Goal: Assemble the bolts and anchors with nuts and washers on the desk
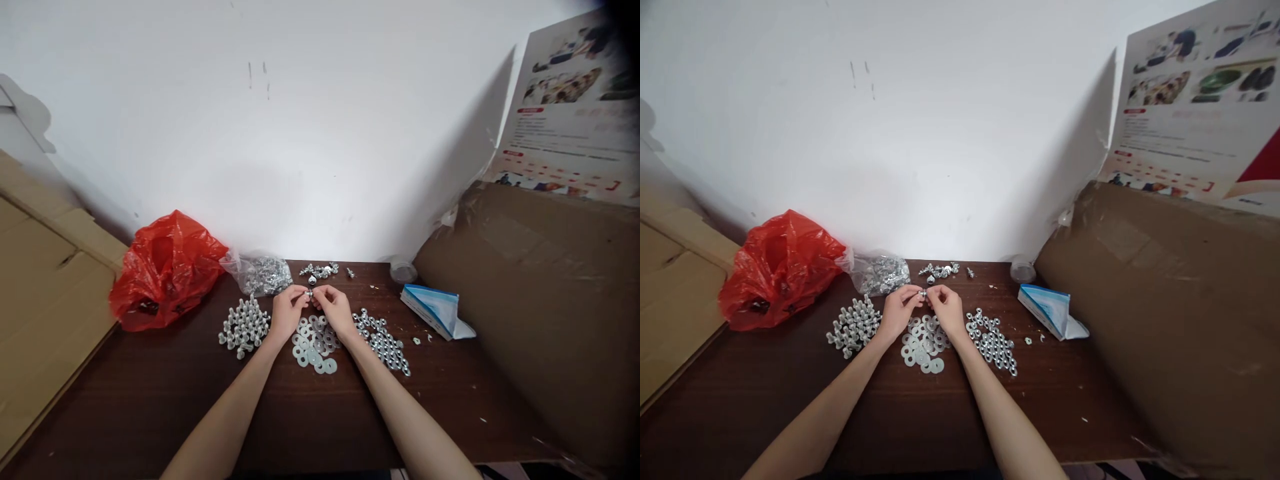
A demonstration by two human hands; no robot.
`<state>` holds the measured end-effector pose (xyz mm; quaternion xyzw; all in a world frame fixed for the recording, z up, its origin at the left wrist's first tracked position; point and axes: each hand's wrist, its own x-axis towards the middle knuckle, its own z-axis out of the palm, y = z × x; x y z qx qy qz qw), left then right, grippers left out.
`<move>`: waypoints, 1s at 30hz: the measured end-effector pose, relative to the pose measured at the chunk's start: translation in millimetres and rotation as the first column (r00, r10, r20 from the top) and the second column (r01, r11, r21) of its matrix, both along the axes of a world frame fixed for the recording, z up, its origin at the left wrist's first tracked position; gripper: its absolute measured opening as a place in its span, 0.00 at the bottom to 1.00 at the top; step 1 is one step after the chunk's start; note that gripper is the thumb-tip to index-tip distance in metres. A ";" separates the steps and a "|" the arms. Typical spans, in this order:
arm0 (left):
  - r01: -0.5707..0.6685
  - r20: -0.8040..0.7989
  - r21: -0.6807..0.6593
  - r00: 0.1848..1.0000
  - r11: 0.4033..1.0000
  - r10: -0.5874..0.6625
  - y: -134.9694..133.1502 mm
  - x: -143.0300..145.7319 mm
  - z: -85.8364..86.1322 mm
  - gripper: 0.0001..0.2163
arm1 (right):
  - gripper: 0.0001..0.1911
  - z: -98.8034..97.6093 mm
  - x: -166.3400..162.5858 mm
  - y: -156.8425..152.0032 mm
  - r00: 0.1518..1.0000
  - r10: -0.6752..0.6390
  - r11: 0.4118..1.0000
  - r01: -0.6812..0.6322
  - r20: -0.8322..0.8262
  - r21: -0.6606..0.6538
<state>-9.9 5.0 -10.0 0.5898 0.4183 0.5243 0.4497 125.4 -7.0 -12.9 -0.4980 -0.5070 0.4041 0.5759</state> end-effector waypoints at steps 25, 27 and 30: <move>0.028 -0.220 0.167 0.975 0.985 0.009 -8.8 2.5 11.7 0.09 | 0.18 7.7 9.1 1.8 0.979 0.164 0.986 -0.167 -0.122 -0.013; 0.030 -0.234 0.169 0.972 0.985 0.010 -11.0 3.3 14.5 0.07 | 0.18 9.3 9.1 0.8 0.976 0.171 0.985 -0.174 -0.133 -0.014; 0.026 -0.254 0.190 0.967 0.982 0.023 -14.2 4.4 18.2 0.04 | 0.17 10.8 7.2 -0.7 0.978 0.179 0.984 -0.180 -0.110 -0.002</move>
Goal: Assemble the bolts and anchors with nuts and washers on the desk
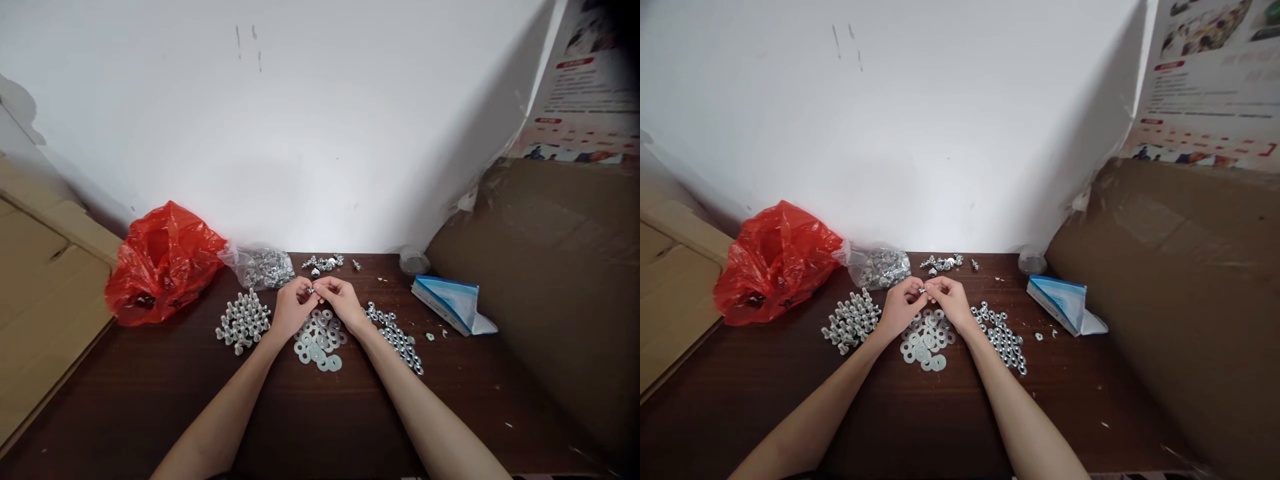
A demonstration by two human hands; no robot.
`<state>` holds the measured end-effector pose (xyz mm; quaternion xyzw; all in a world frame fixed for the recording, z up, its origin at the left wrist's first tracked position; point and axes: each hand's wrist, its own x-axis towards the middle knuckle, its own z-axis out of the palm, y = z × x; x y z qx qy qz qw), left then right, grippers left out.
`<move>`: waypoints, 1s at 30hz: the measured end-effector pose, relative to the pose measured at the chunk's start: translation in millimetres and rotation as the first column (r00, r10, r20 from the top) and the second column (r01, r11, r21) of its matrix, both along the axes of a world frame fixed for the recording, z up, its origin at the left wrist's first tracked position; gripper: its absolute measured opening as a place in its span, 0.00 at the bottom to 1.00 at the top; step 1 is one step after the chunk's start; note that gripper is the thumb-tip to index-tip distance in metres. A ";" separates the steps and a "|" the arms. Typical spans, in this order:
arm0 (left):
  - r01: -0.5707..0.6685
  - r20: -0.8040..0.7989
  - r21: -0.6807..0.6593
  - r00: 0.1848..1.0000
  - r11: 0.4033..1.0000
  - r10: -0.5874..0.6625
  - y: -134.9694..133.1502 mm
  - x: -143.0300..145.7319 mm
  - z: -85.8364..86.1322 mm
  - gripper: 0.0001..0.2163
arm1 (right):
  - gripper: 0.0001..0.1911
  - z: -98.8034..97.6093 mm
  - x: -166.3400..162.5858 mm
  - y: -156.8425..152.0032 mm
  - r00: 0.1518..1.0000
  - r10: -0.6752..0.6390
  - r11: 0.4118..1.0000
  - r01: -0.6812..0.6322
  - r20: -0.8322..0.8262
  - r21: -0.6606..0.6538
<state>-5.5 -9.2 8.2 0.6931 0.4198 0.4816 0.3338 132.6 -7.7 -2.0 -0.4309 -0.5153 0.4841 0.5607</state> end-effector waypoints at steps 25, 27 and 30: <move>-0.045 -0.067 0.057 0.997 0.997 0.049 4.2 -1.8 -0.9 0.02 | 0.19 1.9 -0.7 -4.7 0.992 -0.009 0.994 -0.005 0.127 0.109; -0.050 -0.078 0.066 0.995 0.997 0.056 4.0 -1.8 -0.5 0.02 | 0.20 3.0 -0.4 -4.0 0.998 0.025 0.997 -0.030 0.064 0.072; -0.046 -0.089 0.067 0.995 0.997 0.052 3.7 -1.9 -0.3 0.02 | 0.19 3.1 1.1 -3.0 0.997 0.068 0.996 -0.071 0.042 0.057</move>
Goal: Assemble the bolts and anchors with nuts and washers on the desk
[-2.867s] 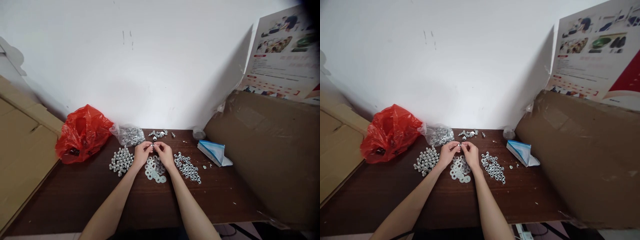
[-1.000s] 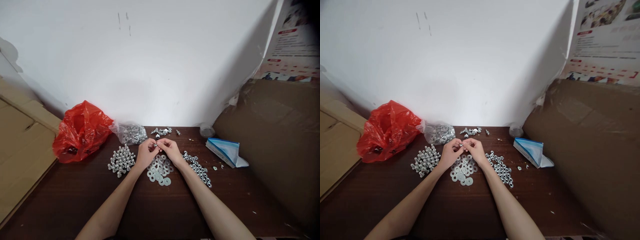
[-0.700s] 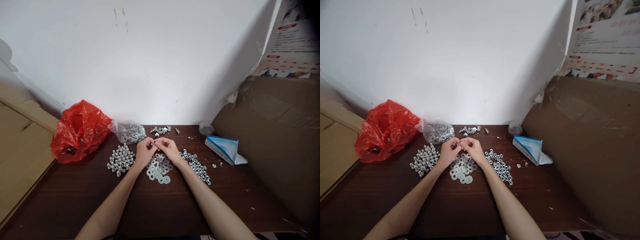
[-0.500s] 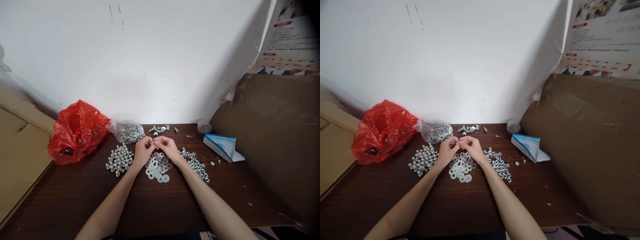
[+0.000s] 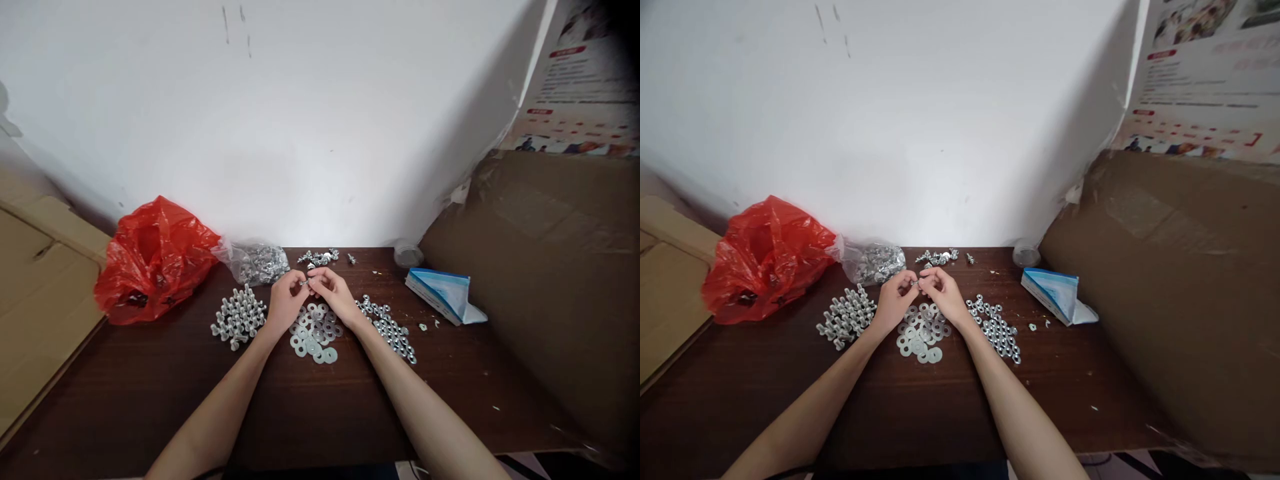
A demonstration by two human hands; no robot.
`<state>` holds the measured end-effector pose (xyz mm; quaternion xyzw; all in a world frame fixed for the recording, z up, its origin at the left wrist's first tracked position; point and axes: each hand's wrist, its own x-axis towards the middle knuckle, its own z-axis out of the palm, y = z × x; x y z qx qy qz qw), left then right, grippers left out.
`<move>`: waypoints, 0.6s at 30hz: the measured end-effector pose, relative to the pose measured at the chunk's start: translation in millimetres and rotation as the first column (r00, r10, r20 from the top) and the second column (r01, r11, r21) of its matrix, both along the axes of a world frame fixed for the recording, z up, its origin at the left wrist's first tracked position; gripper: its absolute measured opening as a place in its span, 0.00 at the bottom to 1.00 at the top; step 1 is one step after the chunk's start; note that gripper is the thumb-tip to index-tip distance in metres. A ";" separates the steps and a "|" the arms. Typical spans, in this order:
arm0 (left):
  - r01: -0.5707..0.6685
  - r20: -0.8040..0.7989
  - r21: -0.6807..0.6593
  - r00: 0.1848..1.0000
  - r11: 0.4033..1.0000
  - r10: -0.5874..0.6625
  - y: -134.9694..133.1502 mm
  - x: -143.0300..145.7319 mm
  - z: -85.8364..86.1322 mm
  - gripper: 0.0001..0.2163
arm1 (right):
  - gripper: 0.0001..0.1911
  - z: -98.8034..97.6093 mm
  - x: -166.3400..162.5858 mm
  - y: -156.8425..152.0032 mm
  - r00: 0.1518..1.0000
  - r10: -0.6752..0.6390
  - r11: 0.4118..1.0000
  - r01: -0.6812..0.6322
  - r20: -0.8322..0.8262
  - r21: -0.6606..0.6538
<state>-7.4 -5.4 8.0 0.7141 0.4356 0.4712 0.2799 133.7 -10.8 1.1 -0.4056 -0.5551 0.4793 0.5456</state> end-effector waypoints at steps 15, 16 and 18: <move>-0.002 0.014 0.002 1.000 1.000 0.002 1.3 -0.2 -1.9 0.01 | 0.18 -3.7 -0.2 1.2 1.000 0.013 1.000 -0.014 0.020 0.018; 0.002 0.016 -0.001 1.000 1.000 -0.002 1.2 -0.3 -1.9 0.01 | 0.17 -3.9 0.1 1.3 0.999 0.018 1.000 -0.019 0.047 0.023; 0.009 0.016 -0.005 1.000 1.000 -0.009 1.0 -0.2 -1.7 0.01 | 0.16 -4.2 0.5 1.0 0.993 0.005 0.999 -0.010 0.118 0.044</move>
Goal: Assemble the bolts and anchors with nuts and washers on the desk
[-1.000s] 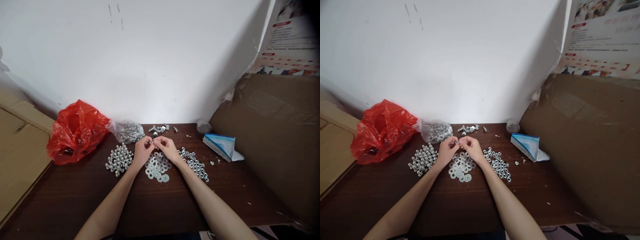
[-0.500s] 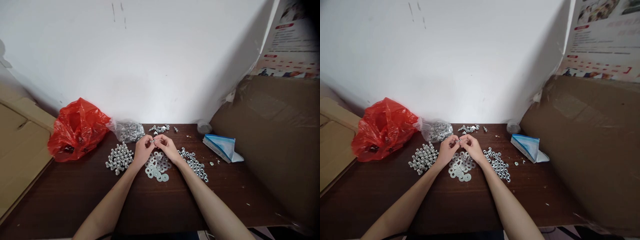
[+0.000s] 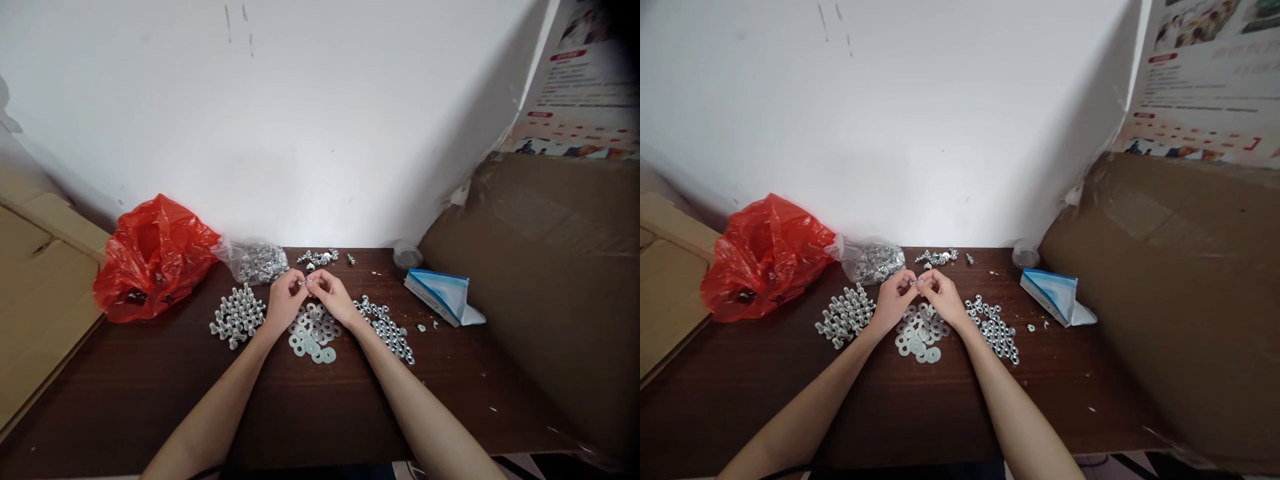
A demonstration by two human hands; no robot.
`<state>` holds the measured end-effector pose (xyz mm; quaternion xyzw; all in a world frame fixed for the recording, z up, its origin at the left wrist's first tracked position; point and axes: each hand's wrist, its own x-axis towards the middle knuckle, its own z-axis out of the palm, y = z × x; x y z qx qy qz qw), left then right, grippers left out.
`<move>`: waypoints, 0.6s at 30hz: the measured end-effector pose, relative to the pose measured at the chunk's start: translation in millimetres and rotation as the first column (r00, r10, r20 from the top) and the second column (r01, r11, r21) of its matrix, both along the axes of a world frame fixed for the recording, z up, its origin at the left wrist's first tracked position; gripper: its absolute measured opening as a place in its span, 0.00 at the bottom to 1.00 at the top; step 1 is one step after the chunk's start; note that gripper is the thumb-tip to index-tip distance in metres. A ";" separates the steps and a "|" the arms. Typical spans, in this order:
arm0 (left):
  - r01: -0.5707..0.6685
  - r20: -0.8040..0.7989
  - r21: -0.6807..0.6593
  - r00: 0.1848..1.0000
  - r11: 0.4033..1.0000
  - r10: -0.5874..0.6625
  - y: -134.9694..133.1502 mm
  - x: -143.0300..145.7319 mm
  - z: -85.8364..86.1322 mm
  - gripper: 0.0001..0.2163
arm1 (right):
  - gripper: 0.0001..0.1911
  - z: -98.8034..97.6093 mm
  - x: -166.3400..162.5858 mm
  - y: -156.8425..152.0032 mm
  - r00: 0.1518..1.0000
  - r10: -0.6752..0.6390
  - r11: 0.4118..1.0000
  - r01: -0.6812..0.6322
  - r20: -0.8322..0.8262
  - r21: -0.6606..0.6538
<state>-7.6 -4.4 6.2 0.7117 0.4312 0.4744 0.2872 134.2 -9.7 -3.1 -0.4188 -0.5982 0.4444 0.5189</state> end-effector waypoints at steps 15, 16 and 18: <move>-0.018 0.003 0.039 1.000 0.999 0.018 2.9 -0.7 -5.6 0.03 | 0.12 -6.0 -0.2 2.3 0.998 -0.030 0.999 0.029 0.049 0.022; -0.020 0.006 0.044 1.000 0.999 0.020 3.4 -0.7 -6.5 0.04 | 0.13 -6.3 -0.3 2.5 0.998 -0.037 0.999 0.036 0.051 0.019; -0.026 0.014 0.052 1.000 0.998 0.026 4.2 -0.4 -7.9 0.06 | 0.13 -6.6 -0.4 3.2 0.998 -0.046 0.999 0.046 0.040 0.011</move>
